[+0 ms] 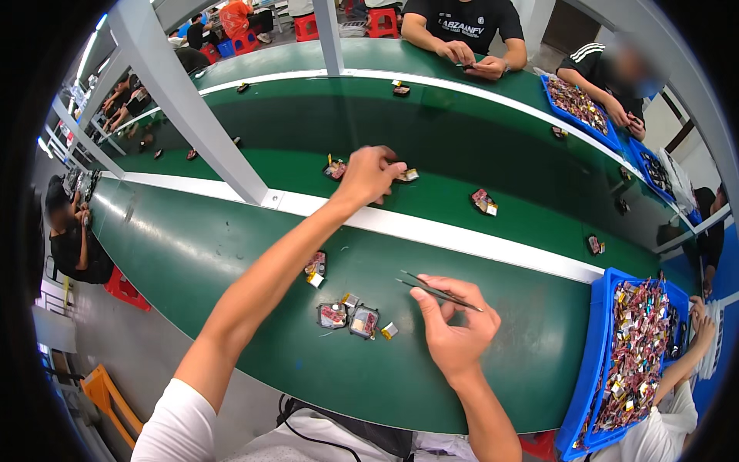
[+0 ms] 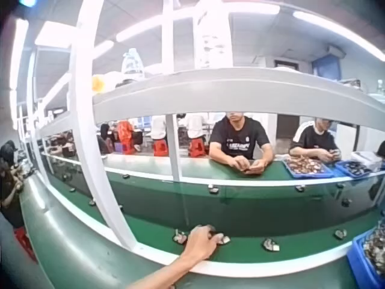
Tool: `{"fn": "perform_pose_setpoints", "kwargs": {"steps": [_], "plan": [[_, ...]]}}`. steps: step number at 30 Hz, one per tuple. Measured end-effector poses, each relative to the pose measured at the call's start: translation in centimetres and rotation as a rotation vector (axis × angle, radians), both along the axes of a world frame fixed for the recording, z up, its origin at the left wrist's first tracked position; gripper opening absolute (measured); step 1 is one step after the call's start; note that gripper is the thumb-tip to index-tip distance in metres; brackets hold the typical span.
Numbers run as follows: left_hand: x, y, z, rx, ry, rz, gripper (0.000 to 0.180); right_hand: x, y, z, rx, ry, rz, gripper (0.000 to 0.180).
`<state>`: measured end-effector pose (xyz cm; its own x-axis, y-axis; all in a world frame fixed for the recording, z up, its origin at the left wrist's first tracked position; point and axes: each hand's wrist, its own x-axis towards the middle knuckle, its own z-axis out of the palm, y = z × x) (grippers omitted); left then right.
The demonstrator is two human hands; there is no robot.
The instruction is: Manually assemble and check small components or batteries along a manufacturing line using tweezers.
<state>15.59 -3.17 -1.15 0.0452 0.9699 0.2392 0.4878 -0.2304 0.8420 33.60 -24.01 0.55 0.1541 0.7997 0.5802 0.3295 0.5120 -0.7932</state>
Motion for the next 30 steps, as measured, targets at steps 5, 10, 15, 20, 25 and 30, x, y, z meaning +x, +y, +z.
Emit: {"fn": "perform_pose_setpoints", "kwargs": {"steps": [5,10,15,20,25,30], "plan": [[-4.6,0.8,2.4,0.315,0.452,0.287,0.037,-0.3,-0.2,-0.1,0.001,-0.048,-0.019,0.019],[-9.3,-1.7,1.4,0.103,0.609,0.299,0.035,-0.4,-0.2,0.3,0.036,-0.099,-0.005,0.019],[-10.7,-1.2,0.5,-0.226,0.176,0.254,0.043,-0.8,-0.4,0.3,0.036,-0.115,0.016,0.018],[-10.7,-0.1,0.9,-0.303,0.173,0.343,0.041,-1.0,-0.4,0.3,0.002,-0.109,0.002,0.018],[-11.2,1.1,0.4,-0.285,0.156,0.435,0.035,-1.4,-0.5,0.5,-0.001,-0.098,0.014,0.019],[-11.4,0.8,-0.1,-0.200,-0.102,0.390,0.023,-1.6,-0.4,0.9,-0.012,-0.106,0.028,0.020]]}}
